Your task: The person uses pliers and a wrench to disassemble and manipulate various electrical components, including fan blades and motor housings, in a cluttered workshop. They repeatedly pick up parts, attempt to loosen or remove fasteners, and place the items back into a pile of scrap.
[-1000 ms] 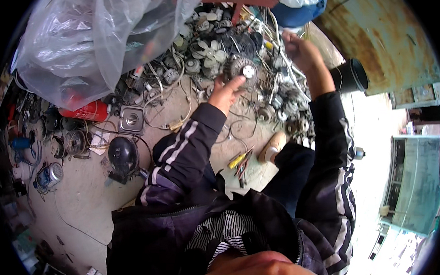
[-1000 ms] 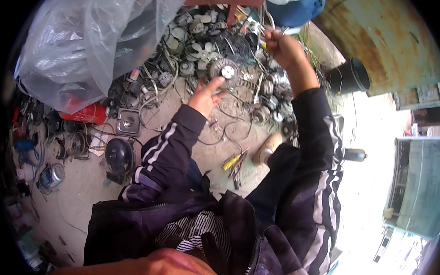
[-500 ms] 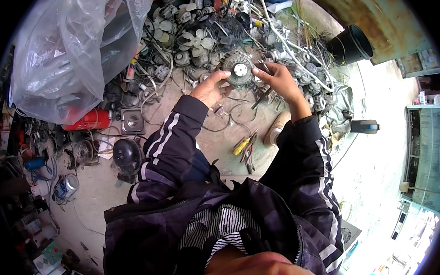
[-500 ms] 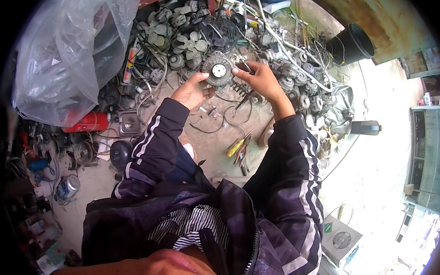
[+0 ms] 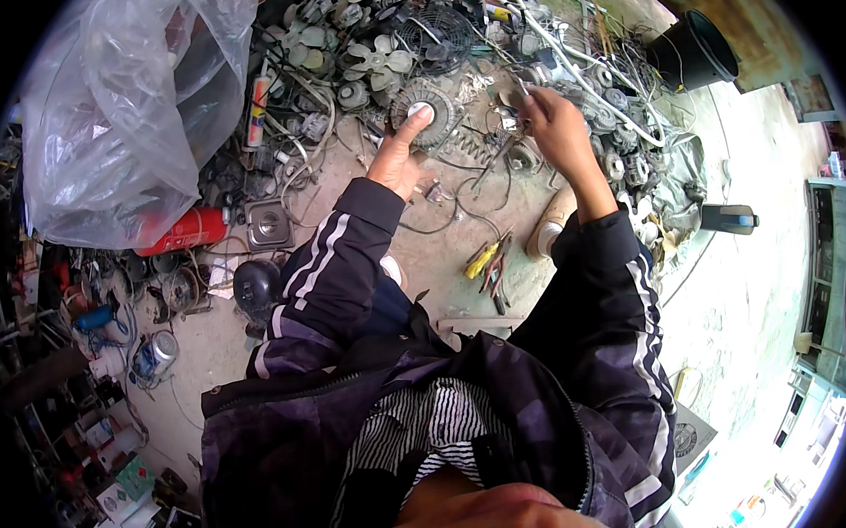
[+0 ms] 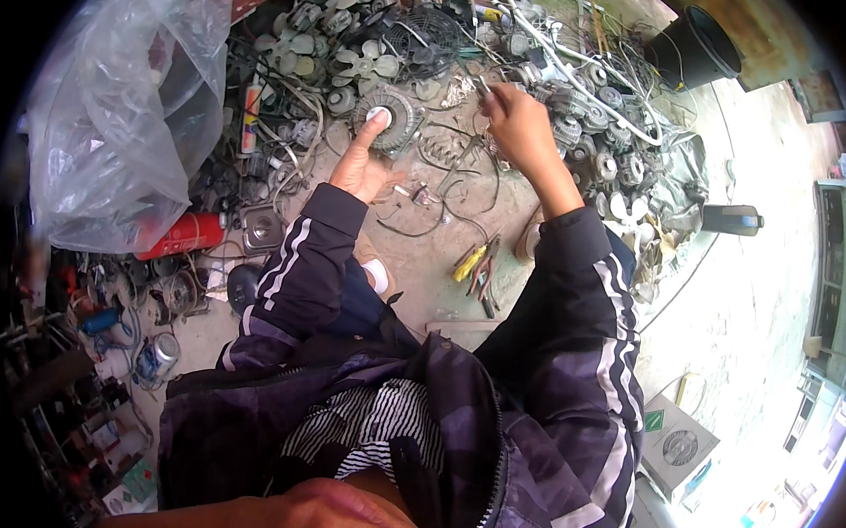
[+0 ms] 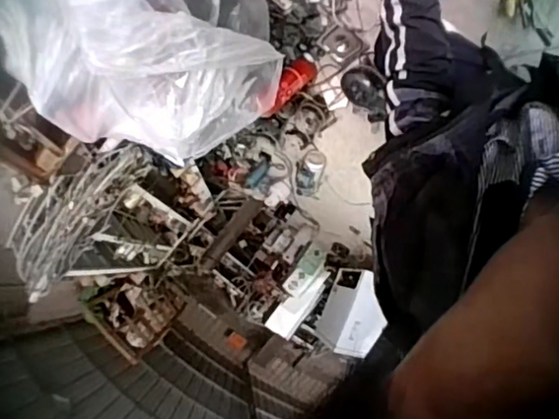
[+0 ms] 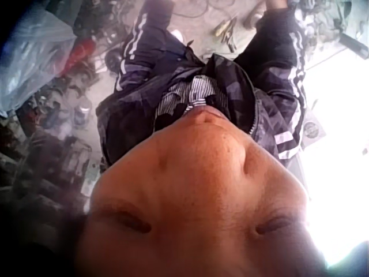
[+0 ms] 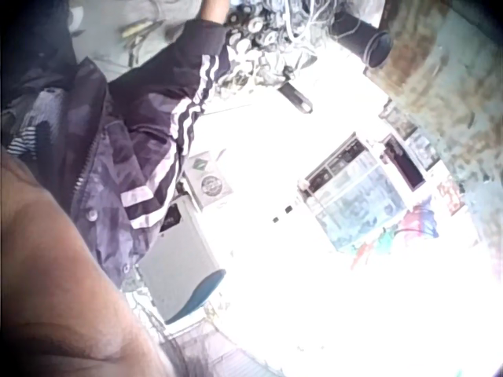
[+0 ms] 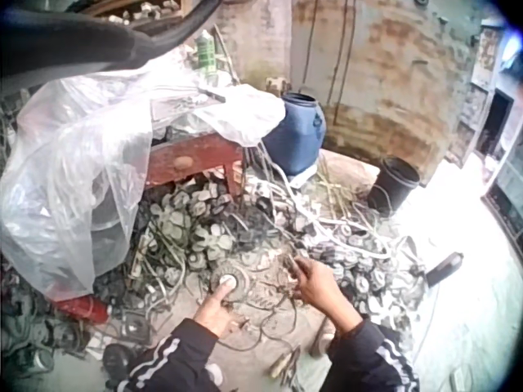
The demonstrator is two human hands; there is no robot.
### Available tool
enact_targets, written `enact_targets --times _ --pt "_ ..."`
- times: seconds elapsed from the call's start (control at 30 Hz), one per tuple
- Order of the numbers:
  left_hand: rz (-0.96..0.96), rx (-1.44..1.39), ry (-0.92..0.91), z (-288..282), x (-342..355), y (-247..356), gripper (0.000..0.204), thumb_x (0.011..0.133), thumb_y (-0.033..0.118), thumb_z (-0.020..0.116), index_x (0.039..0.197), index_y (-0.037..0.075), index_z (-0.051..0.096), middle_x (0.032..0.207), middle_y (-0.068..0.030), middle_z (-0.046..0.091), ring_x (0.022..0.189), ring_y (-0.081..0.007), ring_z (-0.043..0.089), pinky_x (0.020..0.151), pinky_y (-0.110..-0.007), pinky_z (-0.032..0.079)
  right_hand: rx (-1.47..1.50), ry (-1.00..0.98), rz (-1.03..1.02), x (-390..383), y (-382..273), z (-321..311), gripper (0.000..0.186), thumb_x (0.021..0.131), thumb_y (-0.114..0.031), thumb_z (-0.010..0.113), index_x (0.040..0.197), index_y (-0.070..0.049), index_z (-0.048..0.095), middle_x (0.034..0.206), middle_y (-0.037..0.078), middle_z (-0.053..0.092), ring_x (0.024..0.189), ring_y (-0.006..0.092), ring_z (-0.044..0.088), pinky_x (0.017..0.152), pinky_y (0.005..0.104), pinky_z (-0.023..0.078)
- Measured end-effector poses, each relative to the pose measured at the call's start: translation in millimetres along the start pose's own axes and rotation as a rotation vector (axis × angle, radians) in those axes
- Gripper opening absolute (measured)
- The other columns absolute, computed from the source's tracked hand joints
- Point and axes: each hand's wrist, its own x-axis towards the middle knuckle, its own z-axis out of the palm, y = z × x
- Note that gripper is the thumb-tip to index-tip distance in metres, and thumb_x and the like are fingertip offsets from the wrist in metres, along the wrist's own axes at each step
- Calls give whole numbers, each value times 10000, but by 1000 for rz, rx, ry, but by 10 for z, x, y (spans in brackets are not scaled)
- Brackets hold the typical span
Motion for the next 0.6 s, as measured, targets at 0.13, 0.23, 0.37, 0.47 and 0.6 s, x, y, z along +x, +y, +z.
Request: enact_targets --times 0.13,0.23,0.37,0.47,0.6 --pt "139 -34 -1 -24 -14 78 595 798 285 747 1310 143 481 1282 -15 538 1194 -209 493 1019 -543 330 289 -267 180 -83 -28 -40 245 974 -212 500 995 -14 643 727 62 667 674 147 630 649 315 491" --pt "279 -47 -78 -28 9 54 589 781 158 762 1294 92 481 1229 -22 564 1142 -181 525 1005 -391 396 226 -438 44 -135 -94 7 266 979 -222 498 911 5 619 695 26 618 642 111 560 628 283 462" --pt "289 -65 -88 47 -15 28 555 786 88 749 1276 69 489 1190 -27 581 1089 -158 557 966 -314 437 313 -503 88 -201 -114 161 276 1000 -245 469 903 -27 608 735 -22 595 661 54 515 583 218 412" --pt "289 -61 -87 104 -53 44 556 787 94 749 1277 73 488 1185 -29 582 1082 -160 561 960 -326 444 393 -479 192 -251 -169 256 265 1014 -264 445 906 -61 576 742 -37 590 652 42 516 566 200 421" --pt "296 -14 -104 95 -52 40 517 829 127 709 1290 78 479 1196 -41 583 1117 -174 561 995 -352 443 530 -440 237 -307 -133 400 253 1021 -275 426 949 -64 544 733 -19 589 619 47 528 567 203 456"
